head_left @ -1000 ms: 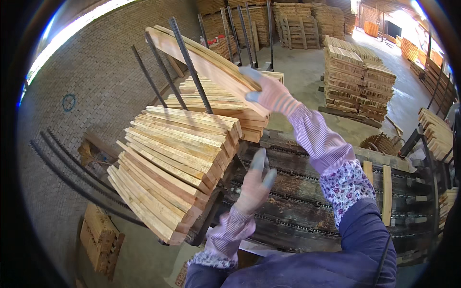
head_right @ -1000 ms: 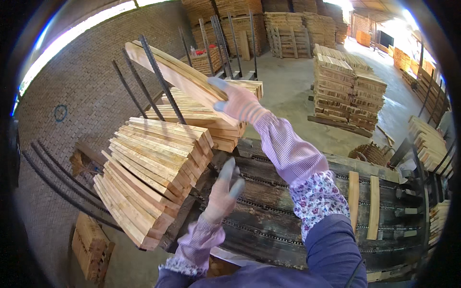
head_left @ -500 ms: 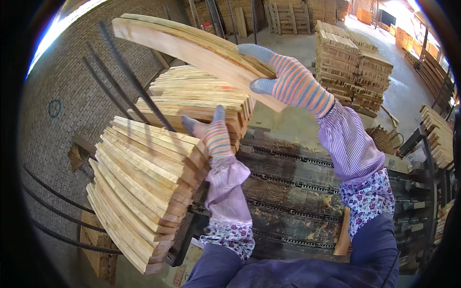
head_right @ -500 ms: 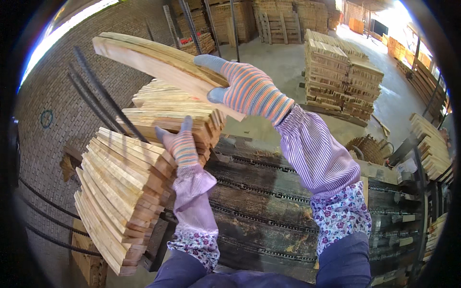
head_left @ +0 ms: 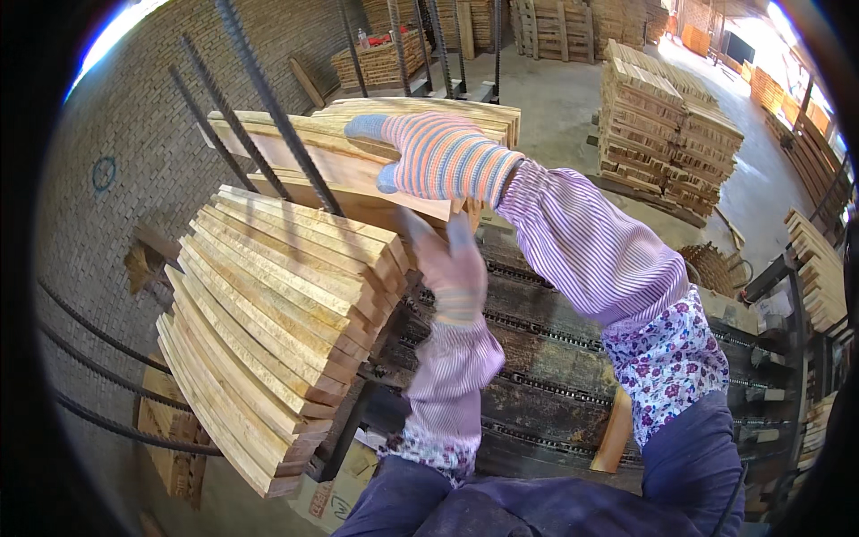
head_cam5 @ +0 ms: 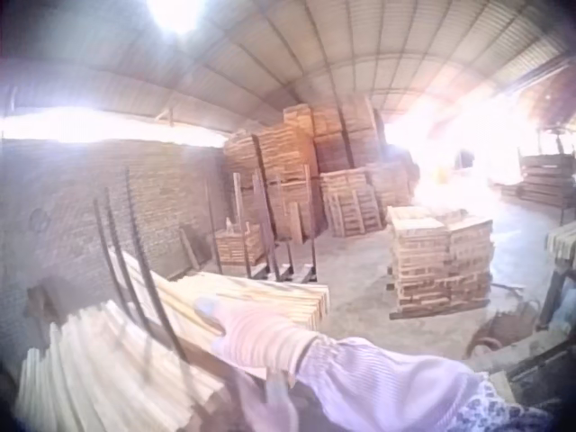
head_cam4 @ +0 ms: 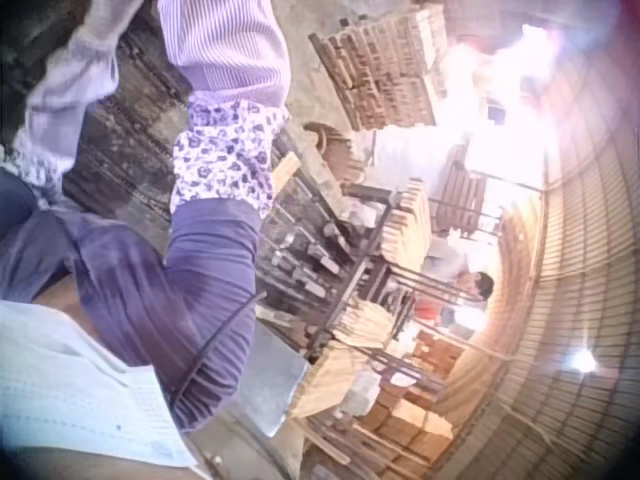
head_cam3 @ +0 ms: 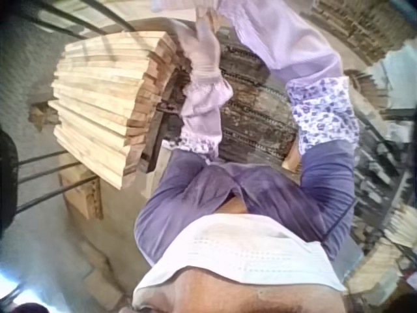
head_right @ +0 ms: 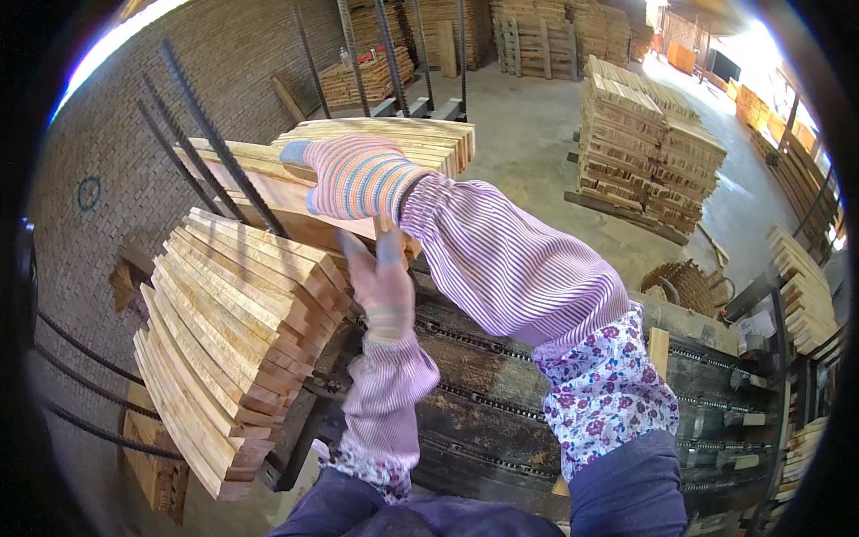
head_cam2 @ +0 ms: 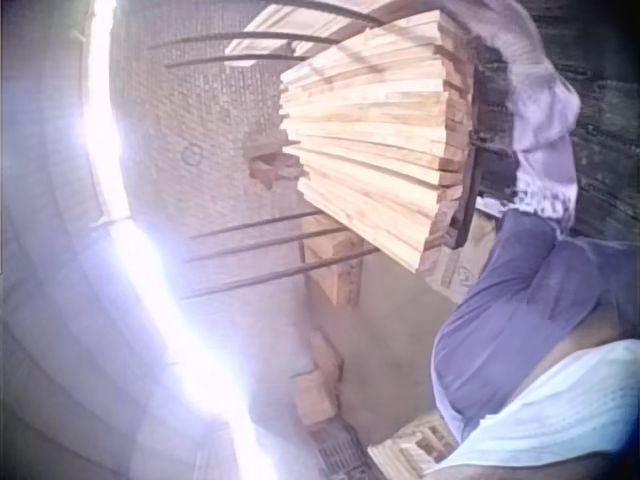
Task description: The person repeatedly picks up wooden planks from a conveyor belt and stacks them onto a growing pile to the left. The action is continuous and repetitive, with the person handling one or two planks at a time and placing them in an organized stack.
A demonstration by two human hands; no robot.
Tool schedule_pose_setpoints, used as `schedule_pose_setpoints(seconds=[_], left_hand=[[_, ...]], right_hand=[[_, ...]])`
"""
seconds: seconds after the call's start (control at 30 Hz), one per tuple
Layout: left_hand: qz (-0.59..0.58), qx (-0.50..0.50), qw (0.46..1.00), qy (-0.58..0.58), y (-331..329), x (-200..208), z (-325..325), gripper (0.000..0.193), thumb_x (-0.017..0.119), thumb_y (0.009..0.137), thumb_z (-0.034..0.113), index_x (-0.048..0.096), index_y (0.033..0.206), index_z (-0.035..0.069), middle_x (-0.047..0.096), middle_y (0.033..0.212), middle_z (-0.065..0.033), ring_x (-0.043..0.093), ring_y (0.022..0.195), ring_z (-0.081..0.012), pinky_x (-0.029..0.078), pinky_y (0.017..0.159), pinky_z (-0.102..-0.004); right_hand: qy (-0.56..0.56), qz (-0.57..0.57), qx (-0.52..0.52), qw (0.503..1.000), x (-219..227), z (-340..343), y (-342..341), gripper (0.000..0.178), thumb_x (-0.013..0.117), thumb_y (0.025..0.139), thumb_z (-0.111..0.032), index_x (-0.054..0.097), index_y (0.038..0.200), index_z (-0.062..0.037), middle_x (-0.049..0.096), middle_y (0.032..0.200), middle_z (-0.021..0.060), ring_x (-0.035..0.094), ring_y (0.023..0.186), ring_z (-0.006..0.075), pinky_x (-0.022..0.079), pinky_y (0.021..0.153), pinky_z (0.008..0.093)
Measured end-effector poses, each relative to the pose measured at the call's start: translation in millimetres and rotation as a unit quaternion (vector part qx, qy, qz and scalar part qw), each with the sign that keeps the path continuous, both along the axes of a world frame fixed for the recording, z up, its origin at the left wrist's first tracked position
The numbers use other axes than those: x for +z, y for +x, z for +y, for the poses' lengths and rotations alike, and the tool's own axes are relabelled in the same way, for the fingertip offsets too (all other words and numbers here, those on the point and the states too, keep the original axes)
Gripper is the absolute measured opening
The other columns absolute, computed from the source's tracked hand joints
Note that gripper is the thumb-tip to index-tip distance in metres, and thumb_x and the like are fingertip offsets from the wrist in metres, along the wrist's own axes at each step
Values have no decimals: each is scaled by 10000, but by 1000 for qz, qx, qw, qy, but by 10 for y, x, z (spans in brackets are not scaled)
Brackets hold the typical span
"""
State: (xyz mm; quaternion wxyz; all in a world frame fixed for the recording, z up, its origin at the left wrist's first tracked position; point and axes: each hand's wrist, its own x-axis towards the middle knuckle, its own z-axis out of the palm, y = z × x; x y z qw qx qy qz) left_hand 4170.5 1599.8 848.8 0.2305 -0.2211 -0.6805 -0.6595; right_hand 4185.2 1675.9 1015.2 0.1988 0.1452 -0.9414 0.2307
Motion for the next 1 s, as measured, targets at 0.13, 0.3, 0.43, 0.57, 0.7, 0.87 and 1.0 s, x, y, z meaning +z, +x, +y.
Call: schedule_pose_setpoints(seconds=[0.13, 0.3, 0.43, 0.57, 0.7, 0.87, 1.0], left_hand=[[-118, -212, 968, 70, 705, -345, -186, 645, 603, 1017, 190, 341, 1534, -92, 430, 1519, -303, 475, 1363, -348, 387, 1161, -444], [0, -107, 991, -77, 983, -848, -475, 526, 685, 941, 59, 480, 1411, -55, 544, 1336, -176, 556, 1082, -228, 502, 979, -391], [149, -8, 981, -120, 797, -552, -408, 589, 703, 924, 25, 465, 1459, -40, 463, 1486, -201, 549, 1259, -324, 451, 1120, -447], [165, 66, 972, -153, 592, -515, -589, 747, 728, 947, 81, 346, 1580, -25, 368, 1587, -258, 453, 1421, -411, 424, 1173, -479], [128, 87, 975, -159, 517, -498, -651, 900, 771, 947, 204, 242, 1645, 0, 432, 1519, -257, 507, 1344, -350, 475, 1077, -406], [-91, -26, 985, -144, 442, -276, -698, 1041, 779, 927, 225, 93, 1679, 9, 558, 1263, -196, 533, 883, -186, 484, 916, -384], [8, -9, 974, -226, 261, -406, -790, 1057, 789, 923, 219, 75, 1663, -30, 659, 1135, -223, 601, 750, -161, 534, 841, -381]], right_hand=[[83, -77, 36, 993, -92, -232, -250, 767, 737, 897, -325, 449, 1602, -230, 635, 1429, 202, 655, 1248, 378, 551, 1019, 472], [196, -88, 80, 973, -148, -321, -332, 479, 664, 979, -382, 645, 1446, -276, 609, 1428, 202, 664, 1203, 401, 550, 1002, 477], [95, -104, 24, 990, -292, 6, -536, 419, 714, 959, -223, 700, 1377, -244, 725, 1154, 208, 709, 1071, 353, 566, 920, 434], [1, 16, 31, 999, -29, -58, -384, 533, 663, 979, -86, 600, 1481, -255, 771, 1038, 110, 734, 921, 270, 607, 836, 430], [2, 181, -65, 981, 128, 336, -732, 505, 691, 1009, -238, 572, 1499, -215, 772, 1185, 115, 751, 976, 290, 606, 917, 421], [74, 283, -138, 946, 201, 921, -1266, 506, 656, 1026, -305, 533, 1509, -218, 755, 1122, 159, 738, 934, 340, 601, 874, 464], [132, 202, -200, 950, 260, 1108, -1665, 511, 612, 1048, -301, 489, 1539, -230, 742, 1114, 171, 736, 949, 349, 590, 849, 476]])
